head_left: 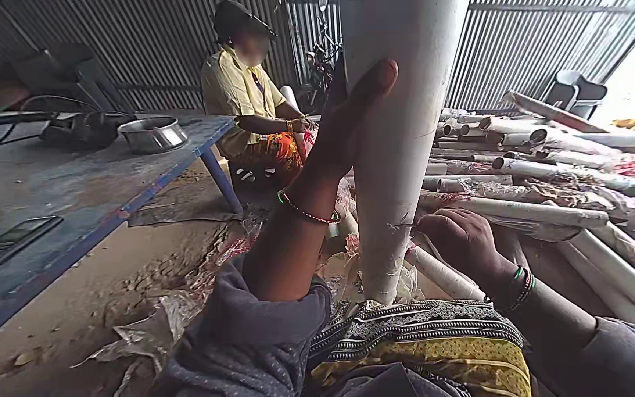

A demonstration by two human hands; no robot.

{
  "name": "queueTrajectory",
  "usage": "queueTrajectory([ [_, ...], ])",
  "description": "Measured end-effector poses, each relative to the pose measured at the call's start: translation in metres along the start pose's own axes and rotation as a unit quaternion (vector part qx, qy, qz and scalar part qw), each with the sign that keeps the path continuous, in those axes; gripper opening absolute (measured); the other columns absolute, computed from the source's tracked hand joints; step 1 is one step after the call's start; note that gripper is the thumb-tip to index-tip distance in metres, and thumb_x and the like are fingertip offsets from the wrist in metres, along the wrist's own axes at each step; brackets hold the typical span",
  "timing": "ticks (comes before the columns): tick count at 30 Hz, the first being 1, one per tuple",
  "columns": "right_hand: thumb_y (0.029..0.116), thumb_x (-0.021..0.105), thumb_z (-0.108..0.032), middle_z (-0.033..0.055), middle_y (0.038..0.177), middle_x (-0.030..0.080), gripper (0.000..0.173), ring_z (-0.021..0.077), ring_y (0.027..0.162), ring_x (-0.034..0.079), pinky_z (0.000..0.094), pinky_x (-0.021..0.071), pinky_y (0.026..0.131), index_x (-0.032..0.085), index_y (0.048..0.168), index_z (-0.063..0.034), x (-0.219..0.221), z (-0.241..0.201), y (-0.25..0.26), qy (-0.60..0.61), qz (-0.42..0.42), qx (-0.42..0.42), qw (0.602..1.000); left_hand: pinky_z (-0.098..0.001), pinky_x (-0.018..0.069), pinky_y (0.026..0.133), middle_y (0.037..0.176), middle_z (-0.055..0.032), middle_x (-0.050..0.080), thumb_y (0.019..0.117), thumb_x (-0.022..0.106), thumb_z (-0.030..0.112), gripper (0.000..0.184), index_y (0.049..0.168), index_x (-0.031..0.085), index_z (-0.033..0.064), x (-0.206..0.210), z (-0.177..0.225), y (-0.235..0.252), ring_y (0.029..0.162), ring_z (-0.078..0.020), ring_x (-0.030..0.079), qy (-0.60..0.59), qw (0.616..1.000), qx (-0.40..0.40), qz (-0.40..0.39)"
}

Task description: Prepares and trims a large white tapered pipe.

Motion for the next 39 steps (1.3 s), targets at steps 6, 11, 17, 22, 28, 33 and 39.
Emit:
queueTrajectory([
  [6, 0.1018, 0.055, -0.015, 0.0064, 0.067, 0.061, 0.016, 0.0204, 0.06, 0.062, 0.0331, 0.0479, 0.054, 0.065, 0.091, -0.0081, 0.001, 0.001, 0.004, 0.012, 0.018, -0.013, 1.0, -0.0196, 0.0556, 0.091, 0.102, 0.0103, 0.064, 0.105, 0.046, 0.026, 0.026, 0.126, 0.044, 0.0097, 0.007, 0.009, -0.007, 0.098, 0.0039, 0.064, 0.04, 0.999, -0.026, 0.02],
  [11, 0.1001, 0.057, -0.015, 0.0054, 0.066, 0.062, 0.016, 0.0177, 0.06, 0.061, 0.03, 0.0467, 0.055, 0.066, 0.089, -0.0083, -0.007, 0.004, 0.005, 0.03, 0.033, -0.005, 0.999, -0.0208, 0.0575, 0.088, 0.097, 0.0165, 0.068, 0.1032, 0.049, 0.032, 0.02, 0.116, 0.046, 0.0164, -0.003, 0.002, 0.0, 0.096, 0.0039, 0.067, 0.025, 0.999, 0.043, -0.011],
  [17, 0.1035, 0.051, -0.017, 0.0052, 0.062, 0.058, 0.022, 0.0212, 0.055, 0.059, 0.0343, 0.0454, 0.05, 0.068, 0.091, -0.0097, 0.014, 0.002, -0.007, 0.029, -0.018, -0.036, 0.999, -0.0165, 0.0537, 0.09, 0.097, 0.0136, 0.061, 0.1098, 0.035, 0.024, 0.018, 0.12, 0.046, 0.0132, 0.007, 0.009, -0.009, 0.096, 0.0078, 0.062, 0.058, 0.997, -0.004, 0.055],
  [22, 0.1035, 0.053, -0.017, 0.0046, 0.066, 0.061, 0.019, 0.0178, 0.059, 0.06, 0.0302, 0.0464, 0.054, 0.066, 0.091, -0.0093, 0.003, 0.006, 0.0, 0.066, 0.026, -0.024, 0.997, -0.0216, 0.0556, 0.092, 0.097, 0.0159, 0.07, 0.1075, 0.036, 0.029, 0.019, 0.112, 0.051, 0.0188, -0.003, -0.002, 0.005, 0.099, 0.0034, 0.066, 0.017, 0.998, 0.053, -0.007],
  [28, 0.1014, 0.052, -0.015, 0.0043, 0.064, 0.059, 0.019, 0.0205, 0.057, 0.059, 0.0334, 0.0439, 0.05, 0.069, 0.095, -0.0114, 0.018, 0.013, -0.003, 0.036, -0.012, -0.057, 0.998, -0.0227, 0.054, 0.095, 0.1, 0.0137, 0.068, 0.1077, 0.038, 0.029, 0.019, 0.117, 0.046, 0.0151, 0.001, -0.001, 0.008, 0.102, 0.0019, 0.065, 0.018, 0.996, 0.083, -0.003],
  [33, 0.1029, 0.052, -0.017, 0.0032, 0.063, 0.06, 0.021, 0.0174, 0.057, 0.059, 0.0309, 0.0448, 0.051, 0.068, 0.09, -0.0106, 0.013, 0.02, -0.004, 0.081, 0.017, -0.034, 0.996, -0.0237, 0.0551, 0.092, 0.099, 0.0132, 0.069, 0.1034, 0.049, 0.035, 0.021, 0.115, 0.048, 0.0172, -0.004, -0.007, 0.015, 0.101, 0.0001, 0.066, -0.021, 0.995, 0.096, -0.016],
  [39, 0.1001, 0.054, -0.013, 0.005, 0.063, 0.057, 0.017, 0.0196, 0.055, 0.057, 0.0321, 0.0413, 0.049, 0.068, 0.092, -0.0081, 0.005, 0.024, 0.016, 0.059, 0.052, -0.048, 0.996, -0.0251, 0.0554, 0.092, 0.098, 0.0112, 0.07, 0.0977, 0.059, 0.042, 0.027, 0.111, 0.055, 0.0186, 0.003, -0.011, 0.017, 0.1, -0.0013, 0.067, -0.04, 0.994, 0.094, -0.028],
])
Point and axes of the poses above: each hand's wrist, its own y-axis towards the middle knuckle, its own x-axis out of the palm, z = x × y, the point moved 7 cm from there along y, towards the middle knuckle
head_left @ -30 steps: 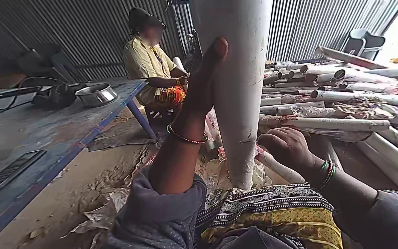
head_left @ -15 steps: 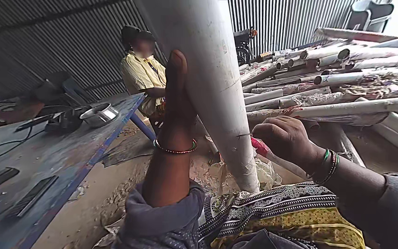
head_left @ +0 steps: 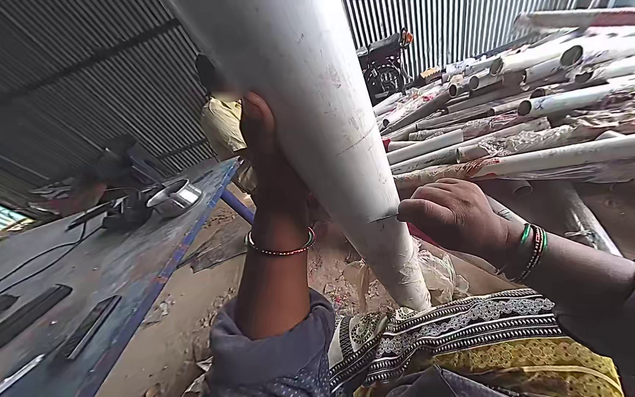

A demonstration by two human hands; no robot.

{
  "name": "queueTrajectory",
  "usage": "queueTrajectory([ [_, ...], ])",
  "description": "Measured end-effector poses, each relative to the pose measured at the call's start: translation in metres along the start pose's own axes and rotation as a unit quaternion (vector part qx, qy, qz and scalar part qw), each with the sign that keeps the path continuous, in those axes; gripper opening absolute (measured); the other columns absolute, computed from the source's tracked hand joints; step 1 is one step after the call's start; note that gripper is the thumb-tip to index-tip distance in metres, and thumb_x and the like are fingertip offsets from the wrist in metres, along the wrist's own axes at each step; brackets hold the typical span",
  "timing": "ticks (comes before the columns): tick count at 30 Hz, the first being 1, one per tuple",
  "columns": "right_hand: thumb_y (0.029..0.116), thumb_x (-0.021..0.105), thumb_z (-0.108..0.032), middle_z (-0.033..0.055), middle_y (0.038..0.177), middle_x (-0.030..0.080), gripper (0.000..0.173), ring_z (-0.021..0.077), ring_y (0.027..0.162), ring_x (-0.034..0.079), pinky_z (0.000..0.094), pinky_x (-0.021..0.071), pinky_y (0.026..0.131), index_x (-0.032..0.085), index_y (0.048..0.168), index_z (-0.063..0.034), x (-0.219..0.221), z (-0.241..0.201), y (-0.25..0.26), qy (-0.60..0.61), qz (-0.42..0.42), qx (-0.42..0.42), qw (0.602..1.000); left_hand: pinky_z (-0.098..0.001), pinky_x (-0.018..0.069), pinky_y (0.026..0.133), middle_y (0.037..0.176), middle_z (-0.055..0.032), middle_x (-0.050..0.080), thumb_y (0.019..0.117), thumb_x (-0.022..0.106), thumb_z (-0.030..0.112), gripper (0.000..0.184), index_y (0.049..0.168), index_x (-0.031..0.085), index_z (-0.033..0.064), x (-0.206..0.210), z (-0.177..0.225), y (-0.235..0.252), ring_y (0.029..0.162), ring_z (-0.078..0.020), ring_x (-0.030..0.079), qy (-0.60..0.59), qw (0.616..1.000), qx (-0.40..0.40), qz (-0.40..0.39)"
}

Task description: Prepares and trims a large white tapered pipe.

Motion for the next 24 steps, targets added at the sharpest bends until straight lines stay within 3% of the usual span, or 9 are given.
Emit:
queueTrajectory([
  [5, 0.1051, 0.047, -0.017, 0.0035, 0.061, 0.051, 0.023, 0.0204, 0.051, 0.053, 0.0333, 0.0404, 0.045, 0.067, 0.095, -0.0121, 0.021, -0.01, -0.039, 0.015, -0.098, -0.02, 0.995, -0.0266, 0.0565, 0.091, 0.097, 0.01, 0.071, 0.0933, 0.065, 0.046, 0.035, 0.111, 0.056, 0.018, -0.003, -0.003, 0.002, 0.099, -0.003, 0.068, -0.029, 1.0, -0.003, -0.001],
  [9, 0.1028, 0.051, -0.016, 0.004, 0.065, 0.059, 0.02, 0.0175, 0.058, 0.059, 0.0308, 0.0444, 0.052, 0.066, 0.091, -0.0091, -0.015, -0.001, 0.003, 0.017, 0.008, 0.012, 1.0, -0.0276, 0.0542, 0.094, 0.101, 0.0093, 0.067, 0.1052, 0.041, 0.035, 0.025, 0.117, 0.048, 0.0147, -0.003, -0.008, 0.004, 0.103, -0.0033, 0.065, 0.011, 1.0, 0.004, 0.013],
  [12, 0.1011, 0.053, -0.014, 0.0053, 0.065, 0.059, 0.019, 0.0195, 0.058, 0.06, 0.0328, 0.0437, 0.049, 0.067, 0.091, -0.0067, -0.019, 0.009, 0.018, 0.0, 0.025, 0.031, 0.999, -0.0252, 0.0567, 0.089, 0.096, 0.0113, 0.071, 0.1031, 0.049, 0.037, 0.021, 0.109, 0.056, 0.0179, 0.009, -0.006, 0.002, 0.098, -0.0011, 0.068, -0.002, 1.0, 0.0, 0.004],
  [18, 0.1057, 0.045, -0.015, 0.0056, 0.062, 0.052, 0.021, 0.0229, 0.051, 0.053, 0.0355, 0.0419, 0.046, 0.064, 0.096, -0.0098, 0.022, -0.012, -0.059, -0.005, -0.096, -0.02, 0.995, -0.0225, 0.0565, 0.088, 0.093, 0.0129, 0.072, 0.1038, 0.048, 0.033, 0.017, 0.106, 0.058, 0.0192, 0.009, -0.002, 0.0, 0.095, 0.0016, 0.068, 0.007, 1.0, 0.002, 0.017],
  [21, 0.1066, 0.048, -0.02, 0.0036, 0.062, 0.055, 0.024, 0.0186, 0.054, 0.055, 0.0317, 0.0418, 0.049, 0.064, 0.093, -0.0102, 0.001, -0.006, -0.04, 0.001, -0.043, 0.014, 0.999, -0.0246, 0.0552, 0.091, 0.098, 0.0119, 0.069, 0.1048, 0.044, 0.035, 0.021, 0.113, 0.052, 0.0173, 0.004, -0.006, 0.003, 0.101, -0.0001, 0.066, 0.016, 1.0, 0.003, 0.015],
  [24, 0.0996, 0.055, -0.017, 0.003, 0.06, 0.055, 0.021, 0.0176, 0.054, 0.056, 0.0313, 0.0417, 0.048, 0.066, 0.084, -0.0073, -0.017, 0.005, -0.003, -0.008, 0.01, 0.038, 0.999, -0.027, 0.0532, 0.095, 0.103, 0.0094, 0.066, 0.1065, 0.034, 0.033, 0.026, 0.119, 0.044, 0.0134, 0.004, -0.008, 0.004, 0.105, -0.0026, 0.064, 0.031, 0.999, 0.011, 0.017],
])
Point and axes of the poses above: each hand's wrist, its own y-axis towards the middle knuckle, its own x-axis out of the palm, z = x × y, the point moved 7 cm from there along y, towards the middle knuckle
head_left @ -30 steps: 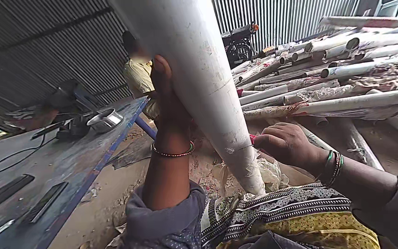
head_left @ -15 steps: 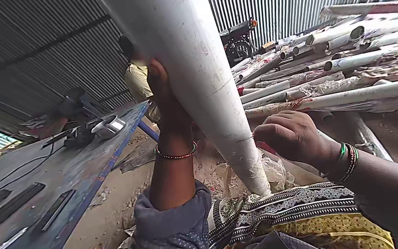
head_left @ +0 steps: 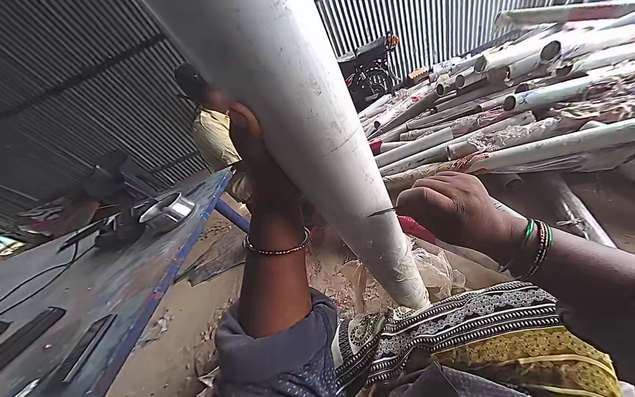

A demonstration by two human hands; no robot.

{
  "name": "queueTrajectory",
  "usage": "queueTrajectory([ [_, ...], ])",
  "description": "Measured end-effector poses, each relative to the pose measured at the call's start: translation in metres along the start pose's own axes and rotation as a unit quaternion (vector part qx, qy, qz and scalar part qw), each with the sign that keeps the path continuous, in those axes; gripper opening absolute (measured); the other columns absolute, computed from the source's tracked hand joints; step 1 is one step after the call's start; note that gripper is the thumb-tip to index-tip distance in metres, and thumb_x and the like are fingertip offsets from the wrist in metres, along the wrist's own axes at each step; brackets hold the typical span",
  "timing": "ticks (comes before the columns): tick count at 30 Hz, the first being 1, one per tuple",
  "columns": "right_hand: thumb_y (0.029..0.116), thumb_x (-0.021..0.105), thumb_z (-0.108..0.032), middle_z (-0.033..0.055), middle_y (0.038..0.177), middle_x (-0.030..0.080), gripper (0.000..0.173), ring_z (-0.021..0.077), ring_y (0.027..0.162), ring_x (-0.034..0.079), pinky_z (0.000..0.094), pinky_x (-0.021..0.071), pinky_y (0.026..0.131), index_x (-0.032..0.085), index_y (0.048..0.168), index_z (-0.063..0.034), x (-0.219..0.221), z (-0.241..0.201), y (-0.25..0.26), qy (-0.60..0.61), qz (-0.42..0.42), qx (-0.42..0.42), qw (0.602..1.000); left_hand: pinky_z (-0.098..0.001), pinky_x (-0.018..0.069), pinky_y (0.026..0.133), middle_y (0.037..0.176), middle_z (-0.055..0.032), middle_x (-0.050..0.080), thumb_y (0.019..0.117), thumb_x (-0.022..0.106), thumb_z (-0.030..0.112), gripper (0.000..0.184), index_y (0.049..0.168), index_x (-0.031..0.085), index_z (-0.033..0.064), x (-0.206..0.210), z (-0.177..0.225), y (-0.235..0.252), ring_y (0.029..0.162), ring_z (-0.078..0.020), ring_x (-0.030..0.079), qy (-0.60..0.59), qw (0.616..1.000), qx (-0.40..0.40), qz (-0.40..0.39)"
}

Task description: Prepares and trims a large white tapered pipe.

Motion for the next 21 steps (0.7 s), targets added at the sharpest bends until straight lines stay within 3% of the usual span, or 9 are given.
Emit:
queueTrajectory([
  [1, 0.0988, 0.055, -0.017, 0.003, 0.061, 0.055, 0.021, 0.0181, 0.054, 0.057, 0.0319, 0.0427, 0.048, 0.067, 0.084, -0.0076, 0.002, 0.002, 0.003, -0.005, -0.003, -0.003, 1.0, -0.0264, 0.0522, 0.096, 0.103, 0.0094, 0.064, 0.1072, 0.028, 0.031, 0.026, 0.119, 0.043, 0.0132, 0.001, 0.001, 0.0, 0.106, -0.0023, 0.063, 0.009, 1.0, 0.0, 0.002],
  [5, 0.1033, 0.051, -0.016, 0.0049, 0.064, 0.056, 0.02, 0.0209, 0.055, 0.057, 0.0333, 0.0445, 0.05, 0.067, 0.095, -0.0104, 0.033, -0.001, -0.042, 0.016, -0.06, -0.046, 0.997, -0.0264, 0.0545, 0.093, 0.099, 0.0109, 0.068, 0.1071, 0.033, 0.031, 0.024, 0.114, 0.05, 0.0159, -0.003, 0.007, -0.003, 0.102, -0.0013, 0.066, 0.002, 1.0, -0.005, 0.009],
  [8, 0.1049, 0.049, -0.016, 0.0066, 0.066, 0.058, 0.019, 0.0233, 0.057, 0.06, 0.0363, 0.0479, 0.05, 0.066, 0.098, -0.011, 0.044, -0.006, -0.067, 0.036, -0.09, -0.032, 0.995, -0.028, 0.0556, 0.09, 0.095, 0.0071, 0.069, 0.1062, 0.027, 0.028, 0.029, 0.108, 0.054, 0.0155, -0.009, 0.006, -0.002, 0.099, -0.0042, 0.067, -0.001, 1.0, -0.018, 0.02],
  [13, 0.0998, 0.055, -0.014, 0.0054, 0.067, 0.063, 0.019, 0.0187, 0.061, 0.063, 0.0325, 0.0484, 0.055, 0.069, 0.089, -0.0082, 0.019, 0.003, -0.021, 0.049, 0.011, -0.004, 0.999, -0.0373, 0.0559, 0.091, 0.106, -0.0052, 0.065, 0.104, 0.024, 0.044, 0.046, 0.119, 0.048, 0.0082, -0.022, -0.008, 0.001, 0.103, -0.0165, 0.065, 0.012, 0.999, -0.04, 0.005],
  [17, 0.1005, 0.054, -0.012, 0.0061, 0.069, 0.062, 0.017, 0.021, 0.062, 0.063, 0.0344, 0.0492, 0.054, 0.07, 0.094, -0.0109, 0.049, -0.001, -0.047, 0.062, -0.048, -0.036, 0.996, -0.0354, 0.0565, 0.091, 0.102, -0.0022, 0.067, 0.1062, 0.023, 0.043, 0.043, 0.116, 0.049, 0.0099, -0.024, -0.003, 0.001, 0.101, -0.0141, 0.067, 0.013, 0.999, -0.027, 0.022],
  [19, 0.1039, 0.051, -0.014, 0.0059, 0.067, 0.058, 0.019, 0.0215, 0.06, 0.06, 0.0341, 0.0473, 0.053, 0.069, 0.097, -0.0107, 0.057, -0.006, -0.062, 0.074, -0.074, -0.042, 0.994, -0.0362, 0.0545, 0.095, 0.109, -0.0029, 0.064, 0.1071, 0.018, 0.044, 0.047, 0.123, 0.047, 0.0098, -0.037, -0.007, -0.002, 0.106, -0.0142, 0.064, 0.037, 0.998, -0.035, 0.028],
  [21, 0.1039, 0.052, -0.016, 0.0049, 0.067, 0.059, 0.019, 0.0198, 0.061, 0.061, 0.0325, 0.0485, 0.055, 0.068, 0.096, -0.0113, 0.05, -0.006, -0.055, 0.079, -0.059, -0.031, 0.995, -0.0326, 0.0509, 0.1, 0.117, 0.0013, 0.064, 0.1102, 0.023, 0.042, 0.045, 0.131, 0.051, 0.0131, -0.059, -0.013, -0.011, 0.114, -0.0093, 0.061, 0.086, 0.994, -0.04, 0.048],
])
Point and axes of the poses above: each hand's wrist, its own y-axis towards the middle knuckle, its own x-axis out of the palm, z = x × y, the point moved 7 cm from there along y, towards the middle knuckle
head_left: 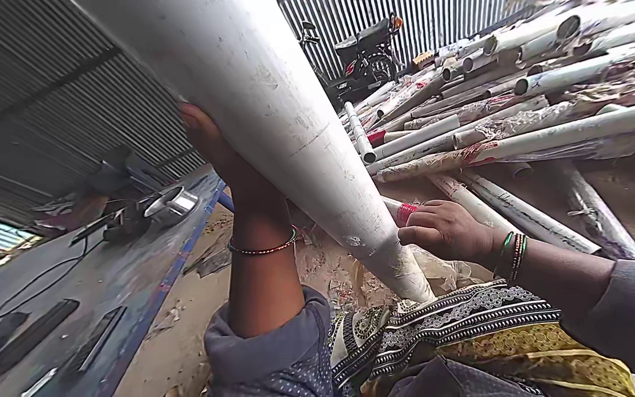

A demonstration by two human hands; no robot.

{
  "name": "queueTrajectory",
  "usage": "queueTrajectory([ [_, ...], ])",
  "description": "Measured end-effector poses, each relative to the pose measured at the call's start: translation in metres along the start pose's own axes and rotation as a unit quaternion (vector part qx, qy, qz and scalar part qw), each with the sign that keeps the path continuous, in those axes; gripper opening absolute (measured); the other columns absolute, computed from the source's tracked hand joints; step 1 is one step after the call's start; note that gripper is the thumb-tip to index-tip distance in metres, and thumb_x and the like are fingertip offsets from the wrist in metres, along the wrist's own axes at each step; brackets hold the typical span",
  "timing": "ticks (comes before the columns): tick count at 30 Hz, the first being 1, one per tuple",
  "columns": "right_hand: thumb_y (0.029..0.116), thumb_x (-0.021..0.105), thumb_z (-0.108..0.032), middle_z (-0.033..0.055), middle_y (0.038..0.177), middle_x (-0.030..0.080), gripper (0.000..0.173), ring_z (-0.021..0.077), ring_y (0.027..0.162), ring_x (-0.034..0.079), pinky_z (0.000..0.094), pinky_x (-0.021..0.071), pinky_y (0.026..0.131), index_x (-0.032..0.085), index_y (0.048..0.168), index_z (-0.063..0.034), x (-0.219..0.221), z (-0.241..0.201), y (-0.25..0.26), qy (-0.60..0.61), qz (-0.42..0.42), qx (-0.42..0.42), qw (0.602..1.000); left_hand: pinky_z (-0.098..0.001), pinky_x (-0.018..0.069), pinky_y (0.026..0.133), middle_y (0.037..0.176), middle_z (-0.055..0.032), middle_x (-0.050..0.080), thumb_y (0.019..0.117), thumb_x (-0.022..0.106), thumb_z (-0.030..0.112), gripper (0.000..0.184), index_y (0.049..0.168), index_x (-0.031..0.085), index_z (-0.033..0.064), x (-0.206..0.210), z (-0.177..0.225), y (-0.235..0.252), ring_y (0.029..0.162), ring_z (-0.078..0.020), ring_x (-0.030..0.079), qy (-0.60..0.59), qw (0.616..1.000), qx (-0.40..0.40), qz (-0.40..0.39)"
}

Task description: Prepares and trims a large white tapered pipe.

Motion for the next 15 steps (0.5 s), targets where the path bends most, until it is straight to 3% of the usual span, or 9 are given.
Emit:
queueTrajectory([
  [3, 0.1003, 0.054, -0.014, 0.0046, 0.067, 0.06, 0.019, 0.019, 0.06, 0.061, 0.0329, 0.0462, 0.053, 0.069, 0.09, -0.0098, -0.019, 0.002, 0.025, -0.016, 0.046, 0.011, 0.999, -0.0323, 0.0501, 0.102, 0.121, 0.0028, 0.064, 0.1111, 0.02, 0.041, 0.046, 0.132, 0.053, 0.0158, -0.008, -0.003, -0.004, 0.117, -0.0084, 0.06, -0.012, 1.0, -0.01, 0.01],
  [6, 0.1006, 0.055, -0.013, 0.0051, 0.068, 0.061, 0.019, 0.0207, 0.061, 0.062, 0.0344, 0.0482, 0.053, 0.072, 0.094, -0.0111, -0.007, 0.0, 0.02, -0.027, 0.01, -0.013, 1.0, -0.0321, 0.0514, 0.101, 0.12, 0.0023, 0.065, 0.1112, 0.018, 0.041, 0.048, 0.132, 0.053, 0.0149, -0.004, 0.0, -0.007, 0.116, -0.0083, 0.061, -0.029, 0.999, -0.024, 0.023],
  [9, 0.1031, 0.051, -0.012, 0.005, 0.065, 0.054, 0.019, 0.0208, 0.056, 0.057, 0.0339, 0.0446, 0.05, 0.069, 0.097, -0.011, 0.01, -0.005, 0.001, -0.015, -0.03, -0.027, 0.999, -0.031, 0.0521, 0.099, 0.116, 0.0036, 0.065, 0.1105, 0.021, 0.044, 0.047, 0.13, 0.053, 0.015, -0.006, 0.003, -0.006, 0.113, -0.0073, 0.062, 0.004, 1.0, -0.004, 0.005],
  [15, 0.1001, 0.053, -0.013, 0.0051, 0.067, 0.06, 0.019, 0.0203, 0.06, 0.061, 0.0339, 0.045, 0.052, 0.069, 0.091, -0.0103, -0.016, 0.0, 0.027, -0.021, 0.035, 0.004, 0.999, -0.0322, 0.0512, 0.101, 0.12, 0.0021, 0.065, 0.111, 0.017, 0.04, 0.047, 0.132, 0.052, 0.0152, -0.002, 0.002, -0.007, 0.116, -0.0085, 0.061, -0.032, 0.999, -0.02, 0.019],
])
Point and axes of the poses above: each hand's wrist, its own y-axis towards the middle knuckle, its own x-axis out of the palm, z = x × y, the point moved 7 cm from there along y, towards the middle knuckle
